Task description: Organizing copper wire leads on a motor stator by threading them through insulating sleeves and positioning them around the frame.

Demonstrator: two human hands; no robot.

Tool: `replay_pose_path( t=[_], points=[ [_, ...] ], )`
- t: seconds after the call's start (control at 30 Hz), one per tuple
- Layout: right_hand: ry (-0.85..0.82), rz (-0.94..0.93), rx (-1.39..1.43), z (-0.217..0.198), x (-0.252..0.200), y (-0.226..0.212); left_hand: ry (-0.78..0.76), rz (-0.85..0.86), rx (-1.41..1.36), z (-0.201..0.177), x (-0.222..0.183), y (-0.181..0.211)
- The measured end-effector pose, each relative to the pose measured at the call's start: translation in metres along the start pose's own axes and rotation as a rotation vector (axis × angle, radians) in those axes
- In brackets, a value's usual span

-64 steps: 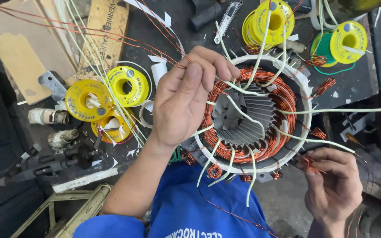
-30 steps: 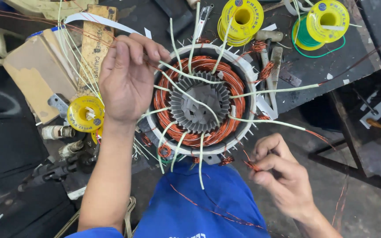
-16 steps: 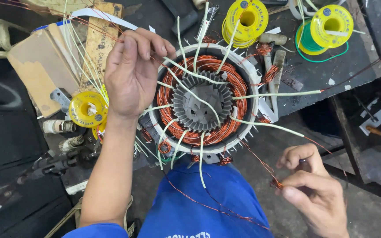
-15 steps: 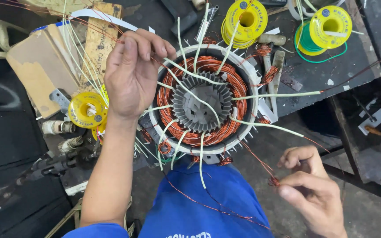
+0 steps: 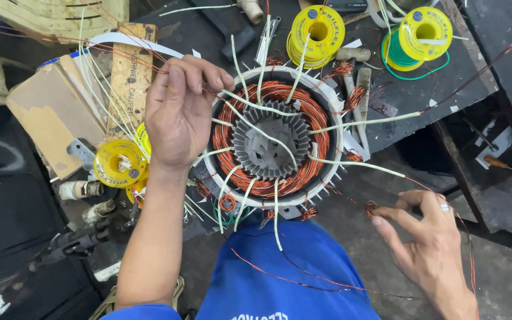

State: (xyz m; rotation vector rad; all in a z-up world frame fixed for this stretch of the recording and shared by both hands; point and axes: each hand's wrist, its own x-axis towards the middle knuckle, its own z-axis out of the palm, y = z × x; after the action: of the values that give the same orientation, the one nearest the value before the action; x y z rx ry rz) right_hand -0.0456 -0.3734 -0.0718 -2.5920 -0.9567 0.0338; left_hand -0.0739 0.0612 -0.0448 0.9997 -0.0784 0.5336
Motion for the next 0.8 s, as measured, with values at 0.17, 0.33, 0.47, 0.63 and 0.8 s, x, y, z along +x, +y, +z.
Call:
replay_pose_path(
  t=[0.17,0.33,0.47,0.63,0.8],
  points=[
    [-0.071,0.226,0.240,0.010,-0.026,0.037,-0.032,0.009,-0.009,-0.002,-0.002,0.002],
    [-0.074,0.232,0.258,0.030,-0.080,0.085,-0.041,0.011,-0.002,-0.002,0.000,0.000],
    [0.183,0.392,-0.034,0.037,-0.150,0.168,-0.033,0.000,-0.016,-0.005,0.001,0.000],
    [0.170,0.803,-0.136,0.037,-0.265,0.218,-0.023,-0.007,-0.022,-0.006,0.000,0.000],
    [0.389,0.993,-0.116,0.104,-0.363,0.265,-0.025,-0.020,-0.033,-0.008,0.002,-0.002]
  ],
)
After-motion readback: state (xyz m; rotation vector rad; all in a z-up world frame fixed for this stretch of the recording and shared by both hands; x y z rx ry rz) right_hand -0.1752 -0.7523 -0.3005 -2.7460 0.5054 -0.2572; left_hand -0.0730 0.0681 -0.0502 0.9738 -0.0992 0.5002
